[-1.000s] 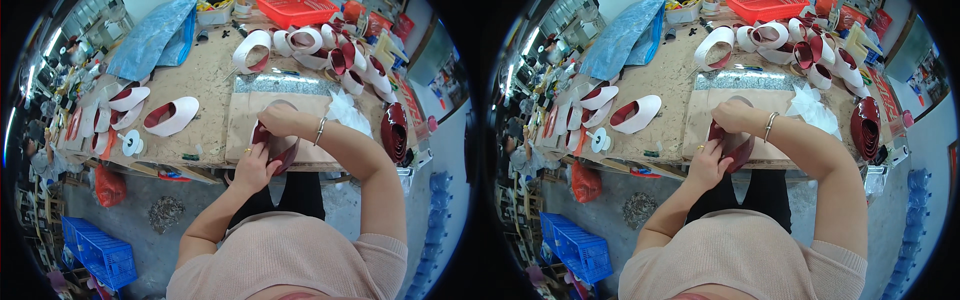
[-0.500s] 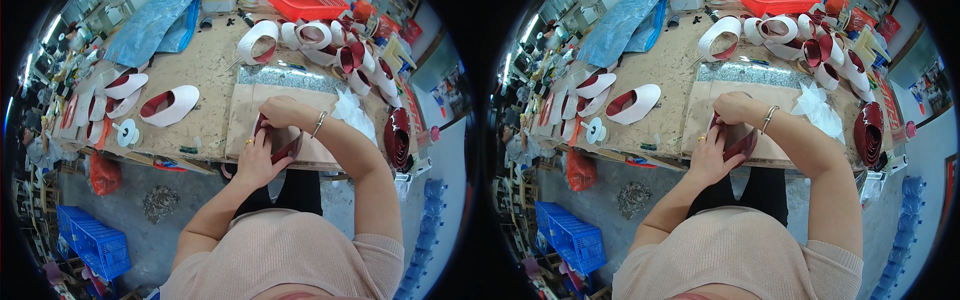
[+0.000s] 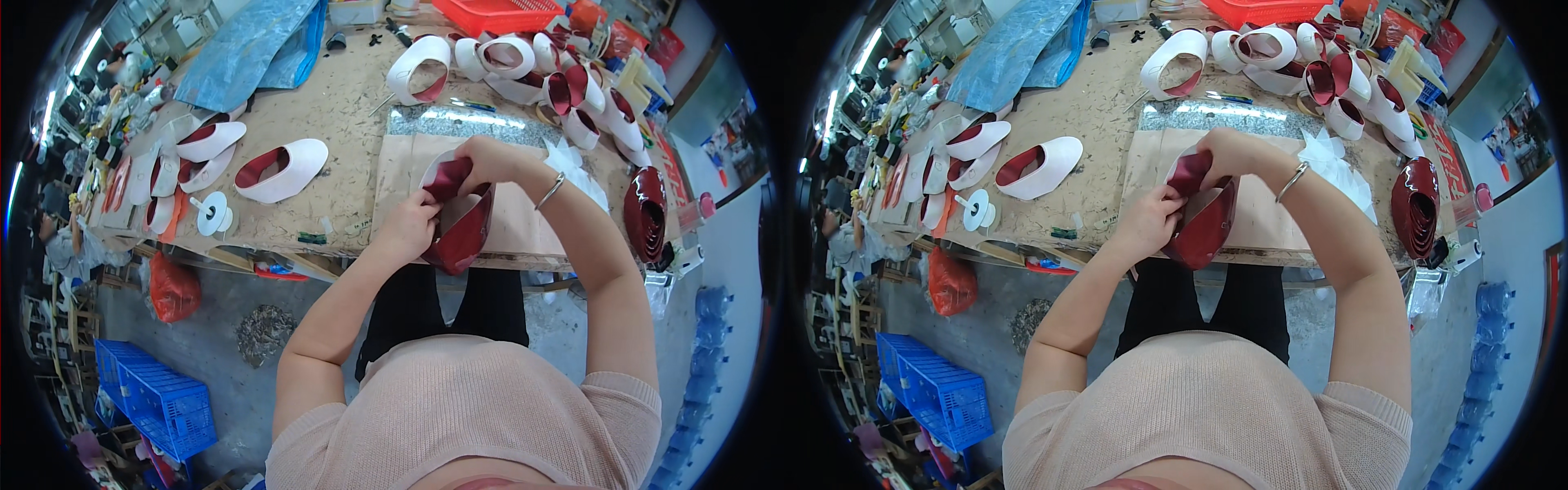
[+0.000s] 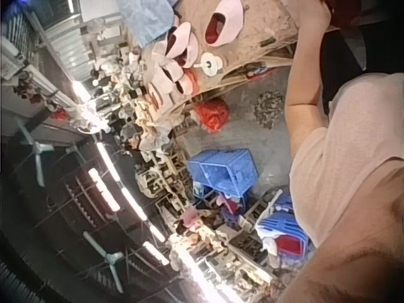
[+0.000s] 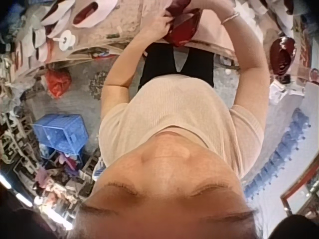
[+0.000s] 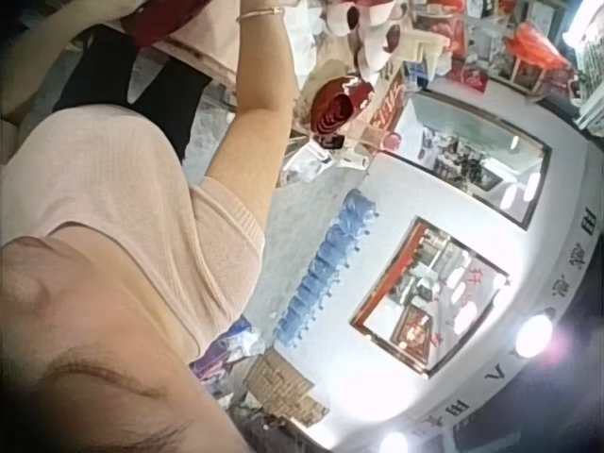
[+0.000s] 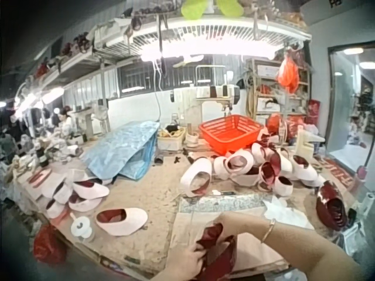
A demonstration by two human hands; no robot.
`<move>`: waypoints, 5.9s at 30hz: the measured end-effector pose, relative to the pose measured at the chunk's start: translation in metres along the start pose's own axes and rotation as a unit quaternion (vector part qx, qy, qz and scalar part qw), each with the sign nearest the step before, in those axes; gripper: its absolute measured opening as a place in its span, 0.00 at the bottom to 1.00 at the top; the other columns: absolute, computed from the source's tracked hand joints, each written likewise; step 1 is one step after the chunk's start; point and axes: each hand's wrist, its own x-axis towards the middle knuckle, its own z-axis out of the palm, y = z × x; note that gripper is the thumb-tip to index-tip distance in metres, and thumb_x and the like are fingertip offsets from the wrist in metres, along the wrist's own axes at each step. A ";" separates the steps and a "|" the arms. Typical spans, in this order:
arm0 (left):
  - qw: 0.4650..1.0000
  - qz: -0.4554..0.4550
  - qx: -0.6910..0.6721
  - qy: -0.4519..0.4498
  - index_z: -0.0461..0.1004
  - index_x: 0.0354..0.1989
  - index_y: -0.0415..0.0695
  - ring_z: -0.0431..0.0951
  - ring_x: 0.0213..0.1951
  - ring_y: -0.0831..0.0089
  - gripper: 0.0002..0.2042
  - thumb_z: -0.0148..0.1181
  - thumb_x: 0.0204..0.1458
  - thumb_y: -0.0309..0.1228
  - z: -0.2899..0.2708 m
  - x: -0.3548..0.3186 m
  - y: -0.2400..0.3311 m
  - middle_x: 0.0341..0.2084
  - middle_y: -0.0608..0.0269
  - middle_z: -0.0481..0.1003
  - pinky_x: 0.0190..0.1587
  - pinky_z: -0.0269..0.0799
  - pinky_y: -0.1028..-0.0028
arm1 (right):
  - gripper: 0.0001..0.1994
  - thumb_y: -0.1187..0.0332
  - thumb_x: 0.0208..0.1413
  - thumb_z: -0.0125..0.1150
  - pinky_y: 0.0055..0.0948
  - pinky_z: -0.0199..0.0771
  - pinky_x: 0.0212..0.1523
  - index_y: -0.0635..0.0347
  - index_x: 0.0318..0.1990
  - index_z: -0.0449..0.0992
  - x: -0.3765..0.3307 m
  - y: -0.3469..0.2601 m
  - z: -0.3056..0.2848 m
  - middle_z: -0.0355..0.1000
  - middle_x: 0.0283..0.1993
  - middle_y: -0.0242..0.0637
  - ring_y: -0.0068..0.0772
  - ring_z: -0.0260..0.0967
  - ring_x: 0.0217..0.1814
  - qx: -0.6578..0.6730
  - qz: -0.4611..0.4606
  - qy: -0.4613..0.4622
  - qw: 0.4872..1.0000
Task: The recorder is assembling components of shoes by applying adhesive and lining to the uppers on a workbench.
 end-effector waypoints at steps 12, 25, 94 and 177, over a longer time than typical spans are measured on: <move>0.985 0.111 0.118 0.050 0.73 0.48 0.43 0.69 0.49 0.60 0.18 0.55 0.45 0.25 0.009 -0.011 -0.009 0.46 0.59 0.69 0.51 0.65 0.62 | 0.18 0.59 0.49 0.64 0.40 0.72 0.41 0.69 0.37 0.76 0.007 -0.003 0.021 0.75 0.31 0.53 0.50 0.74 0.35 -0.076 0.021 0.032 0.996; 0.988 0.112 0.102 -0.027 0.71 0.51 0.46 0.69 0.48 0.55 0.21 0.52 0.45 0.28 -0.004 0.014 -0.013 0.50 0.58 0.68 0.51 0.65 0.58 | 0.13 0.65 0.45 0.66 0.42 0.73 0.42 0.66 0.33 0.77 -0.001 -0.010 0.028 0.76 0.33 0.52 0.52 0.74 0.39 -0.120 0.010 0.064 0.991; 0.948 0.198 0.245 -0.044 0.70 0.53 0.50 0.70 0.44 0.67 0.19 0.51 0.50 0.30 0.045 0.068 0.028 0.39 0.62 0.67 0.46 0.68 0.68 | 0.16 0.66 0.42 0.73 0.26 0.77 0.25 0.68 0.29 0.73 -0.056 0.080 -0.001 0.75 0.25 0.42 0.32 0.76 0.24 0.116 0.179 -0.041 0.976; 0.886 -0.072 -0.448 0.100 0.77 0.37 0.39 0.74 0.33 0.80 0.10 0.67 0.47 0.26 0.024 -0.054 0.084 0.31 0.67 0.77 0.40 0.70 0.78 | 0.20 0.58 0.66 0.45 0.16 0.65 0.26 0.64 0.31 0.77 -0.083 -0.064 0.137 0.73 0.27 0.29 0.12 0.64 0.25 0.621 -0.101 0.437 0.643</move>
